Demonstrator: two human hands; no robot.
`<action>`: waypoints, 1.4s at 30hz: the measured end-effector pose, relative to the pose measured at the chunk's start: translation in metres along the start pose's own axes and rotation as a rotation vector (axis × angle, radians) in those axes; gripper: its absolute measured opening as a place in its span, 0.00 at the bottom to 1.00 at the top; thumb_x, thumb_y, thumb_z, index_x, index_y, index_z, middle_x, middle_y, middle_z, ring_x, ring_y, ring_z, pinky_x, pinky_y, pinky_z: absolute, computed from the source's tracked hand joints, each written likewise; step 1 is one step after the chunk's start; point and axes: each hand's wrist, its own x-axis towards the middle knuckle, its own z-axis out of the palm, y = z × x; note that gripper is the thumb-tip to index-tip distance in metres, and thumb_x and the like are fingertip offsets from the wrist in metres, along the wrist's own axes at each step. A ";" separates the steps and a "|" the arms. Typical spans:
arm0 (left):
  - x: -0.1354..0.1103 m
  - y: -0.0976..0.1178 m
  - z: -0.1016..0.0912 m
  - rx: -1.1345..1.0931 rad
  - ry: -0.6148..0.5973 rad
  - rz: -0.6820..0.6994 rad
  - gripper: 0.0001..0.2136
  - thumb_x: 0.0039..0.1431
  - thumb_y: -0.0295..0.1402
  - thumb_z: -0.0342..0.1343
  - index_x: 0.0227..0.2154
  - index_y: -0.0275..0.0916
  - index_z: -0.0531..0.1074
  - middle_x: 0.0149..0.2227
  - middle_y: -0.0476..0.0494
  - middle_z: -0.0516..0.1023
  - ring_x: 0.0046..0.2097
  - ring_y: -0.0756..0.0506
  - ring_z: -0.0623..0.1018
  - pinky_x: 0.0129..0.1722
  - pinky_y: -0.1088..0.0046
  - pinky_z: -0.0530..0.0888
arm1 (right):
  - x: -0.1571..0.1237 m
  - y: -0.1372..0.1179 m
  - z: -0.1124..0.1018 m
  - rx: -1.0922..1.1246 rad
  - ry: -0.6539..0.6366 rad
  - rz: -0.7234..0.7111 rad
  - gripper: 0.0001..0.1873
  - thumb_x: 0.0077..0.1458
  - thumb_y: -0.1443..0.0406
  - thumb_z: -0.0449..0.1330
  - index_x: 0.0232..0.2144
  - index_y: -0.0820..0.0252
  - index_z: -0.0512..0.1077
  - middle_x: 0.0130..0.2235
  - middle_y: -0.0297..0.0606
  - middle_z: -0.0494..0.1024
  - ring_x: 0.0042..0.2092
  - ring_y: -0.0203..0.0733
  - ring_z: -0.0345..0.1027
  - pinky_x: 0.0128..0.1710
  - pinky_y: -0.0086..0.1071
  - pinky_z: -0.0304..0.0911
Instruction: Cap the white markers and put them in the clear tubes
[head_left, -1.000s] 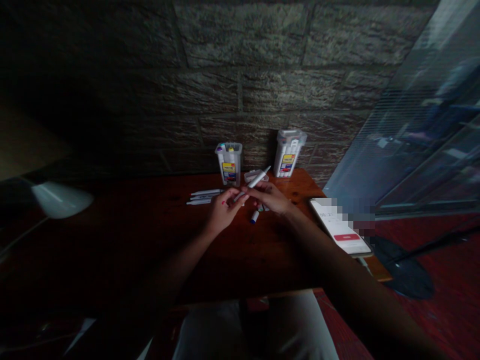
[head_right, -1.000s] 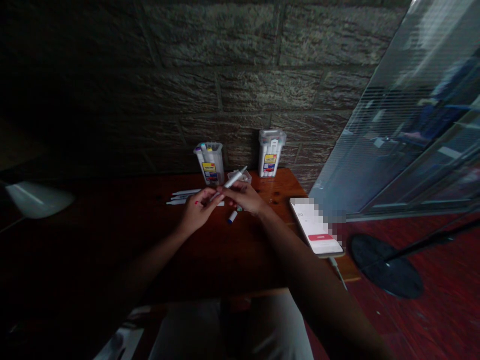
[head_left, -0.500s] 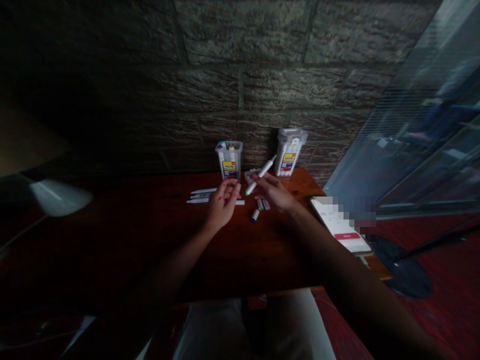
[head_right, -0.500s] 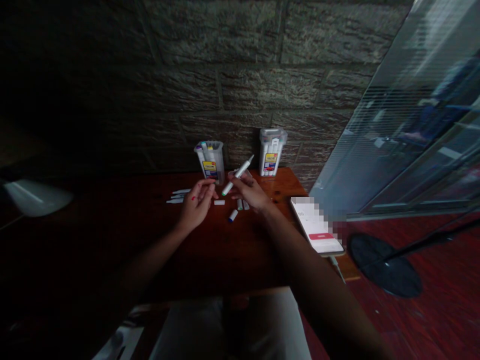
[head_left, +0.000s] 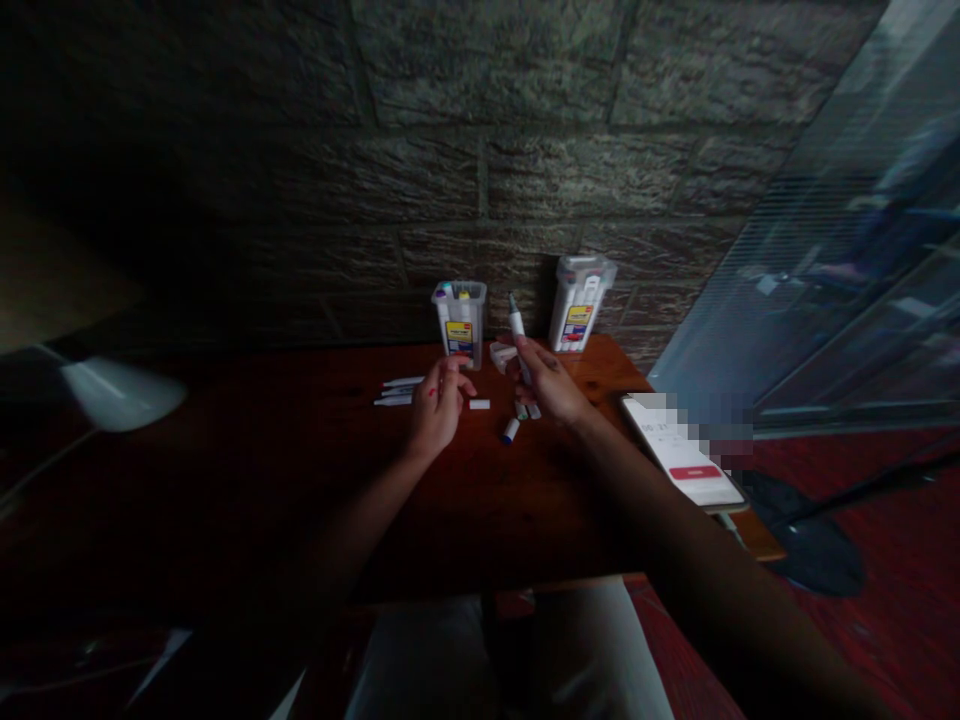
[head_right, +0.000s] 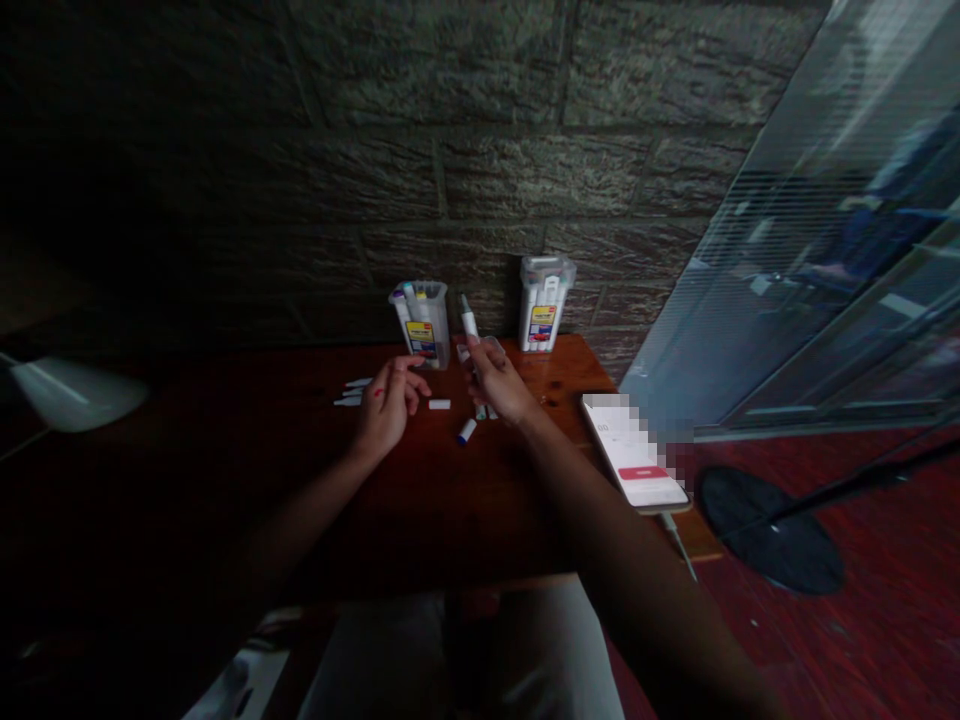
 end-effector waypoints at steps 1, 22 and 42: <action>0.000 0.000 0.000 0.000 0.000 -0.002 0.26 0.68 0.55 0.40 0.43 0.38 0.71 0.24 0.49 0.75 0.19 0.52 0.67 0.21 0.75 0.65 | 0.002 0.002 -0.002 0.011 0.029 -0.017 0.26 0.52 0.43 0.61 0.45 0.52 0.65 0.24 0.22 0.64 0.17 0.27 0.49 0.15 0.24 0.43; -0.007 -0.003 0.002 0.119 -0.223 0.142 0.14 0.67 0.43 0.50 0.34 0.38 0.74 0.24 0.49 0.76 0.26 0.50 0.75 0.28 0.75 0.69 | -0.002 0.000 0.002 -0.066 0.059 0.005 0.29 0.52 0.40 0.61 0.38 0.60 0.76 0.18 0.24 0.57 0.17 0.27 0.42 0.14 0.26 0.38; -0.012 0.002 0.003 0.128 -0.276 0.200 0.18 0.63 0.39 0.57 0.53 0.40 0.67 0.30 0.49 0.77 0.25 0.52 0.72 0.27 0.76 0.70 | -0.004 0.003 0.010 -0.112 0.059 -0.043 0.24 0.50 0.44 0.64 0.35 0.57 0.72 0.24 0.31 0.70 0.20 0.31 0.57 0.17 0.26 0.51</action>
